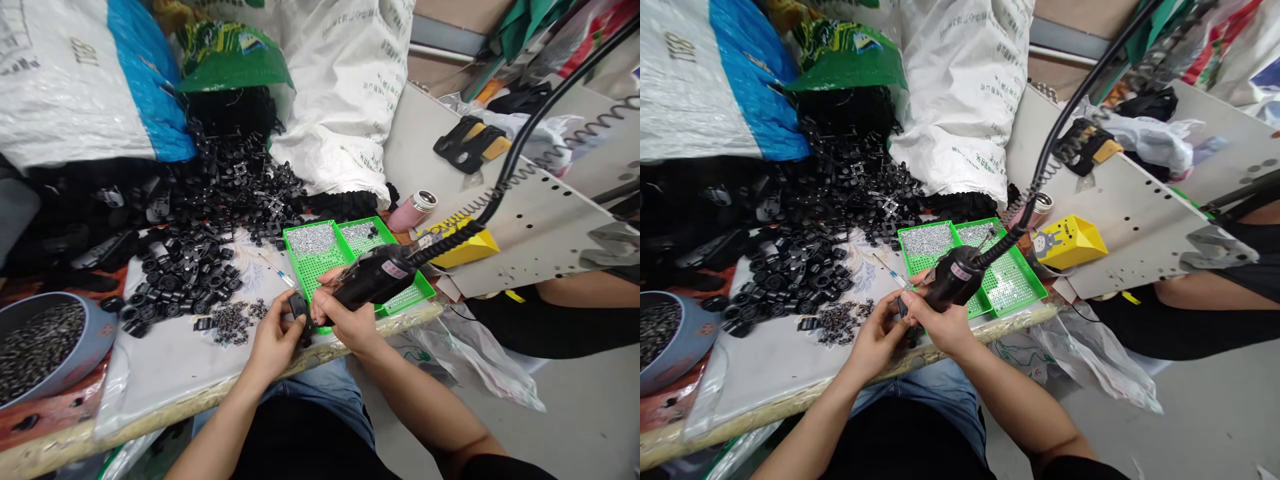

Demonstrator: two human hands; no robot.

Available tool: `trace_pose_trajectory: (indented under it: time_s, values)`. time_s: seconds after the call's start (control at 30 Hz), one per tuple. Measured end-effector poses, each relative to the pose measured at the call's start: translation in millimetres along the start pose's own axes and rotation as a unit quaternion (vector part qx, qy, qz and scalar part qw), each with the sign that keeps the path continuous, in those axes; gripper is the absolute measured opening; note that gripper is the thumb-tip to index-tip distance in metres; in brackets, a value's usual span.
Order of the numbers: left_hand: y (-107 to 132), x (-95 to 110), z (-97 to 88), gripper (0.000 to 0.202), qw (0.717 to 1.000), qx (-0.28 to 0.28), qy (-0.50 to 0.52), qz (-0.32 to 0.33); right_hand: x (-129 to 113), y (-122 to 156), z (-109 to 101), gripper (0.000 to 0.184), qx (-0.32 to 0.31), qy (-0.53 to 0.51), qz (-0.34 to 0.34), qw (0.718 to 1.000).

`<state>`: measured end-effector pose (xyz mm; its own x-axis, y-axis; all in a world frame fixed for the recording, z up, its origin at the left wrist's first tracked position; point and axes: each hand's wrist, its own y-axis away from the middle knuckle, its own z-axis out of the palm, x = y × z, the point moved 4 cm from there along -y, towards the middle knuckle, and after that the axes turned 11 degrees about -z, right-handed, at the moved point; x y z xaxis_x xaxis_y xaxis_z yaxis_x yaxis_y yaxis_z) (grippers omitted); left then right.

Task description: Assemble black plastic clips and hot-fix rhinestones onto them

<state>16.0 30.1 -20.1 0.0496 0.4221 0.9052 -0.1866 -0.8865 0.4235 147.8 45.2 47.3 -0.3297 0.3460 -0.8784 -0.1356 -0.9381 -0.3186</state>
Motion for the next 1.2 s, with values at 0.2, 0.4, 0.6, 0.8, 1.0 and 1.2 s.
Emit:
trace_pose_trajectory:
  time_s: [0.2, 0.4, 0.6, 0.8, 1.0, 1.2]
  values:
    - [-2, 1, 0.7, 0.063, 1.0, 0.015, 0.006, -0.002, 2, 3, 1, 0.03, -0.005, 0.02, 0.019, 1.0]
    - [-5, 2, 0.9, 0.064, 1.0, 0.013, 0.012, -0.005, 0, 6, -1, 0.027, -0.031, 0.007, 0.008, 0.999]
    - [-5, 2, -0.6, 0.058, 1.0, 0.021, -0.007, 0.003, -3, 3, -4, 0.03, -0.015, 0.014, -0.007, 1.0]
    - [-4, 4, -0.4, 0.055, 1.0, 0.012, -0.022, 0.011, 4, 5, -3, 0.027, -0.018, 0.006, 0.005, 1.0]
    - [-4, 4, -1.5, 0.054, 1.0, 0.016, -0.019, 0.008, -4, 2, -1, 0.029, -0.017, -0.001, -0.003, 1.0]
    - [-5, 2, -1.1, 0.055, 1.0, 0.012, -0.023, 0.011, -6, -3, 1, 0.028, -0.017, -0.021, 0.018, 0.999]
